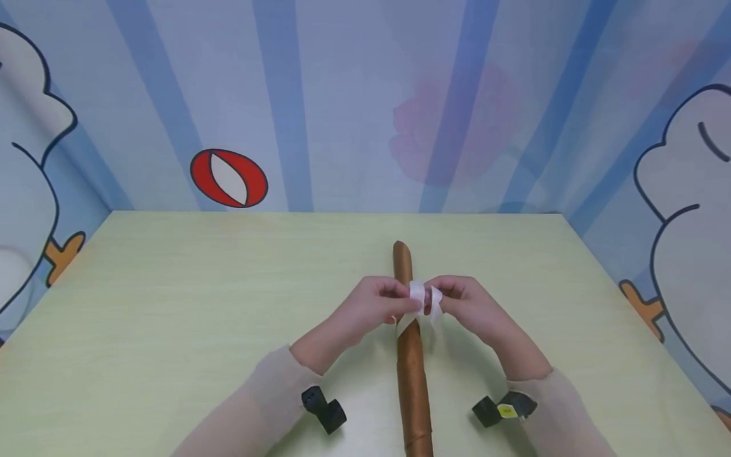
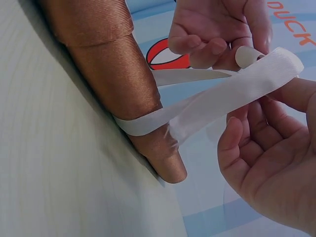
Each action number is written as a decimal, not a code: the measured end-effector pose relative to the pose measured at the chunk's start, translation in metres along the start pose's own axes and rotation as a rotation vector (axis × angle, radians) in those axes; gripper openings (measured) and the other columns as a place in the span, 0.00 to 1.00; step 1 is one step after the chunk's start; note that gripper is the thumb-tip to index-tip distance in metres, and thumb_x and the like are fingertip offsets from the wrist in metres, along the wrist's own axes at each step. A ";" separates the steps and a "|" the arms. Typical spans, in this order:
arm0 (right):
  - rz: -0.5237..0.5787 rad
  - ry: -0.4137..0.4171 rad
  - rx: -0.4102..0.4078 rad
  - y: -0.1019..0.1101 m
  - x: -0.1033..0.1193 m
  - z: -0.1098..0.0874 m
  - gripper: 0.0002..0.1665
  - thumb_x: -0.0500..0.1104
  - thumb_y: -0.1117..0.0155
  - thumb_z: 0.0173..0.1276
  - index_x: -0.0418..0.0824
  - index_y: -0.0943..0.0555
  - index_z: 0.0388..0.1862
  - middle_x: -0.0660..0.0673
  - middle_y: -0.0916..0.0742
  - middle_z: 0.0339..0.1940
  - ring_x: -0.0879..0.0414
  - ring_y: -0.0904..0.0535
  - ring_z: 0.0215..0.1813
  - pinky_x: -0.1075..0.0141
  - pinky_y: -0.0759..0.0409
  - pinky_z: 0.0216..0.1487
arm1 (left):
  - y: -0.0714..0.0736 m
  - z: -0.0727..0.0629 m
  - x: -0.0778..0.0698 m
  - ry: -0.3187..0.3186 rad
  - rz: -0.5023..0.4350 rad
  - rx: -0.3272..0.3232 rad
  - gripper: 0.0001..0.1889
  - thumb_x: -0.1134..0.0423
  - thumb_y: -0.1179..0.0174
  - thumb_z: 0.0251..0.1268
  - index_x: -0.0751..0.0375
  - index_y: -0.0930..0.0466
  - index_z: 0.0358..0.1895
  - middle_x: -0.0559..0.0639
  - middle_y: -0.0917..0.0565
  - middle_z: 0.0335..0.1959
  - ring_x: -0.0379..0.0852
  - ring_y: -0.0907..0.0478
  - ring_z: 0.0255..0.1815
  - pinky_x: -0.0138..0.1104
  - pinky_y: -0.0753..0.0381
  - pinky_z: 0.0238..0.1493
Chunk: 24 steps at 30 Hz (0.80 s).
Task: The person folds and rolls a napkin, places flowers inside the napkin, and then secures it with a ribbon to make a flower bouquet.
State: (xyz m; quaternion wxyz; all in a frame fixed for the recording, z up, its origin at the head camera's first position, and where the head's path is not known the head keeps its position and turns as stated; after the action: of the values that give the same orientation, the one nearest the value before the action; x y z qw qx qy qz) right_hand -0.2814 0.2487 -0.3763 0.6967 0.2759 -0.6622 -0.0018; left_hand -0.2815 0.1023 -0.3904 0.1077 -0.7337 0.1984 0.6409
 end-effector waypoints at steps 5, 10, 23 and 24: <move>-0.011 -0.018 -0.002 0.000 0.000 -0.001 0.13 0.33 0.44 0.69 0.25 0.21 0.48 0.45 0.15 0.40 0.52 0.25 0.47 0.59 0.29 0.51 | 0.000 0.001 0.003 -0.018 0.017 -0.004 0.09 0.63 0.34 0.59 0.66 0.20 0.33 0.46 0.21 0.30 0.42 0.28 0.32 0.34 0.25 0.35; -0.011 -0.026 -0.008 0.001 -0.001 -0.001 0.13 0.33 0.44 0.69 0.25 0.22 0.47 0.46 0.16 0.39 0.52 0.26 0.47 0.59 0.29 0.51 | 0.000 0.003 0.004 -0.042 0.031 -0.013 0.09 0.64 0.33 0.58 0.66 0.20 0.30 0.45 0.22 0.27 0.41 0.29 0.30 0.36 0.25 0.36; -0.005 -0.022 -0.022 0.001 -0.001 0.000 0.13 0.32 0.44 0.68 0.24 0.22 0.47 0.48 0.16 0.38 0.55 0.25 0.44 0.61 0.28 0.49 | 0.000 0.003 0.003 -0.051 0.080 -0.010 0.07 0.65 0.32 0.57 0.65 0.20 0.29 0.49 0.19 0.30 0.41 0.28 0.33 0.33 0.26 0.35; -0.007 -0.024 -0.024 0.001 -0.001 0.000 0.13 0.32 0.44 0.68 0.24 0.22 0.47 0.48 0.16 0.38 0.55 0.25 0.44 0.61 0.28 0.49 | 0.000 0.003 0.003 -0.052 0.085 -0.011 0.07 0.65 0.32 0.56 0.64 0.20 0.29 0.49 0.19 0.30 0.41 0.28 0.33 0.32 0.27 0.34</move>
State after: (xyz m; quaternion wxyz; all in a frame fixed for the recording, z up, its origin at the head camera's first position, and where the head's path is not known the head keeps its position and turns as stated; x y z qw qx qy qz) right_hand -0.2816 0.2504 -0.3770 0.6919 0.2697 -0.6695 -0.0154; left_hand -0.2839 0.1035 -0.3936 0.0816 -0.7082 0.2231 0.6648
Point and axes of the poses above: each hand's wrist, its own z-axis towards the middle knuckle, its own y-axis out of the back of the hand, x = y × z, the point moved 7 cm from there along z, towards the middle knuckle
